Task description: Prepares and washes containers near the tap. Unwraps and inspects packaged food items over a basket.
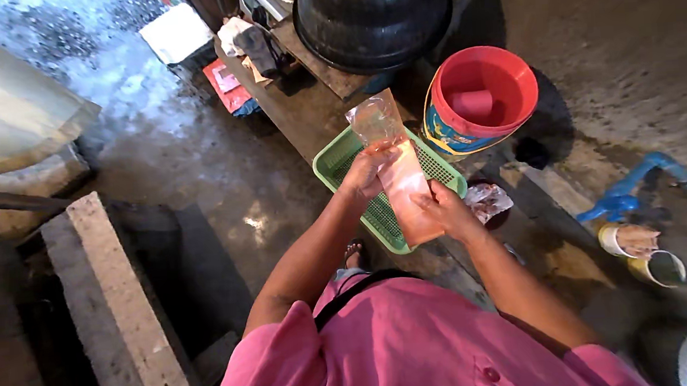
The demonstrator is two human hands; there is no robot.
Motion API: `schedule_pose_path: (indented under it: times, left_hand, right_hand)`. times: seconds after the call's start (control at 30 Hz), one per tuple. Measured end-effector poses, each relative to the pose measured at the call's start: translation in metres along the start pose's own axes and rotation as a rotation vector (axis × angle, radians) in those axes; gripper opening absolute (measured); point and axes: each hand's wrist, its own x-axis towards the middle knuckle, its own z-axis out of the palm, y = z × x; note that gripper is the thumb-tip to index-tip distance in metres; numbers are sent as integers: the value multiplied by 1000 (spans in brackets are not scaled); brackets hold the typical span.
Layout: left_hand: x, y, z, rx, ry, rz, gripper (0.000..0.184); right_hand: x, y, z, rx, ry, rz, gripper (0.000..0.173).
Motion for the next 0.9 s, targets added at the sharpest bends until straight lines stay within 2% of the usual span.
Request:
schedule_pose_path:
  times: [0.1, 0.2, 0.3, 0.43, 0.53, 0.67, 0.77, 0.9]
  left_hand:
    - [-3, 6, 1, -37, -148, 11, 32]
    - [-3, -1, -5, -79, -285, 68, 34]
    - [-10, -12, 3, -76, -215, 81, 20]
    - [-21, -20, 16, 26, -122, 58, 25]
    - [-23, -27, 21, 30, -114, 72, 20]
    - [-30, -19, 23, 156, 22, 91, 19]
    - [-28, -24, 29, 369, 50, 149, 23]
    - [-26, -40, 62, 449, -50, 204, 19]
  right_hand:
    - [-3, 1, 3, 95, 62, -30, 24]
    - [-6, -5, 2, 251, 82, -33, 20]
    - [-8, -13, 1, 290, 98, -23, 19]
    - [-9, -12, 3, 238, 148, -33, 16]
    - [-7, -10, 3, 226, 186, -28, 16]
    - [-8, -22, 0, 119, 82, -79, 26]
    - [-11, -28, 5, 39, 178, -110, 35]
    - [-21, -28, -7, 9, 382, -130, 37]
